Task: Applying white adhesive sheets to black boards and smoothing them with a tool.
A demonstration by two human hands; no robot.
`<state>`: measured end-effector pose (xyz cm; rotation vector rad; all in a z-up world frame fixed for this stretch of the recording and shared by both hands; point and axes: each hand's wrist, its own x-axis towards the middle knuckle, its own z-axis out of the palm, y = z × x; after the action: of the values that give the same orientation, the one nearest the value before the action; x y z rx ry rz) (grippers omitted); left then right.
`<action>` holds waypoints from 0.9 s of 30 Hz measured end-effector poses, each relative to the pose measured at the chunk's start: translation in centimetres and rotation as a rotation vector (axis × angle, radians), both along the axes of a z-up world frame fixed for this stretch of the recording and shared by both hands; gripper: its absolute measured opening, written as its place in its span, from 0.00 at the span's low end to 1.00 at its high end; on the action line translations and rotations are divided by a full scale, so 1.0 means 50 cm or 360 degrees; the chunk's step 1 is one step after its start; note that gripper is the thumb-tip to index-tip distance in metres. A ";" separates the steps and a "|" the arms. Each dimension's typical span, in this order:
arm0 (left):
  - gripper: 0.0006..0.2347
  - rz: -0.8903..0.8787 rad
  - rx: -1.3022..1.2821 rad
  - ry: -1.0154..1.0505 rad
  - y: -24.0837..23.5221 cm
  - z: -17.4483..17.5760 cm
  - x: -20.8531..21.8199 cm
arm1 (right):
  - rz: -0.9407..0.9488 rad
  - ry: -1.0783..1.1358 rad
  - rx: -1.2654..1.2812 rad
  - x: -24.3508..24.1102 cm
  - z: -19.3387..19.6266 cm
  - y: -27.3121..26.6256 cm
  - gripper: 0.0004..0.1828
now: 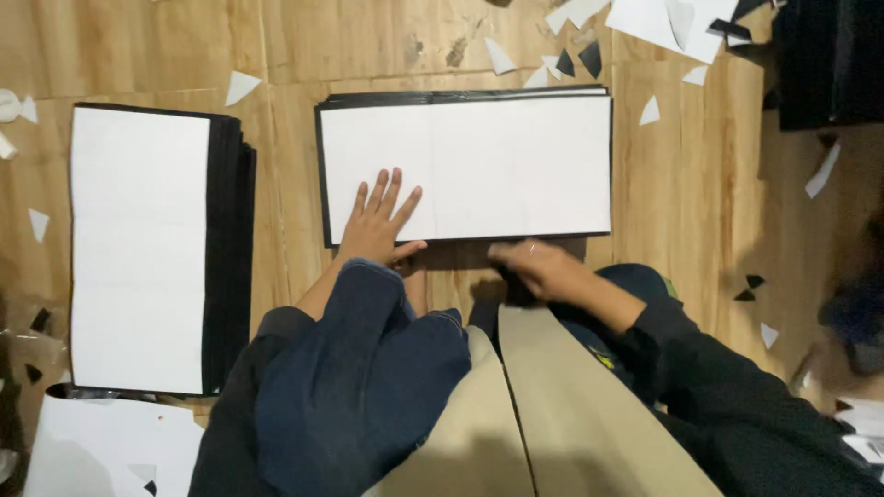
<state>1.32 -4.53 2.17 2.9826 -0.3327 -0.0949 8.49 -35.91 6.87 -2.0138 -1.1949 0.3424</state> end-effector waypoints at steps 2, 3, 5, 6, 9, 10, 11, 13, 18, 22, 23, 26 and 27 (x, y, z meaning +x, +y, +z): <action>0.37 0.0009 -0.0042 0.0022 -0.006 -0.006 -0.007 | -0.0377 0.0159 -0.0117 0.052 0.025 -0.060 0.15; 0.37 0.0019 -0.0030 -0.0015 -0.006 -0.008 -0.006 | -0.0748 0.0031 -0.0216 0.087 0.040 -0.097 0.20; 0.37 0.0019 -0.0020 -0.0073 -0.006 -0.011 -0.006 | -0.1130 -0.0121 -0.0308 0.149 0.050 -0.176 0.26; 0.37 0.0026 -0.0038 -0.0079 -0.006 -0.012 -0.007 | -0.1117 -0.0351 -0.0184 0.178 0.044 -0.218 0.23; 0.37 -0.0035 0.0012 -0.0157 -0.001 -0.002 -0.006 | -0.1144 -0.0568 -0.0315 0.227 0.049 -0.305 0.16; 0.38 -0.0103 0.0086 -0.0217 0.000 0.004 -0.008 | -0.1185 -0.0537 -0.0568 0.233 0.051 -0.329 0.12; 0.38 -0.0112 0.0082 -0.0220 0.000 0.003 -0.009 | -0.1194 -0.0539 -0.0571 0.237 0.035 -0.347 0.12; 0.38 -0.0079 0.0051 -0.0141 -0.001 0.000 -0.009 | -0.1281 -0.0871 -0.1413 0.244 0.006 -0.387 0.17; 0.37 -0.0011 -0.0036 -0.0083 -0.002 -0.014 -0.012 | -0.1389 -0.0787 -0.1078 0.262 -0.070 -0.473 0.08; 0.38 0.0055 -0.0063 -0.0030 0.000 -0.022 -0.008 | -0.1611 -0.0318 -0.0826 0.213 0.064 -0.391 0.45; 0.38 0.0028 -0.0071 -0.0047 -0.001 -0.023 -0.007 | -0.1641 -0.0332 -0.0828 0.208 0.110 -0.371 0.45; 0.37 0.0039 -0.0061 -0.0055 0.001 -0.030 -0.009 | -0.1687 -0.0150 -0.1315 0.233 0.184 -0.371 0.62; 0.37 0.0050 -0.0056 -0.0074 0.002 -0.032 -0.010 | -0.1554 -0.0993 -0.0969 0.274 0.171 -0.415 0.47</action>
<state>0.82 -4.45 0.54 2.9576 -0.2897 -0.0164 22.20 -56.65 15.43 -3.0851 -0.2660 -0.5075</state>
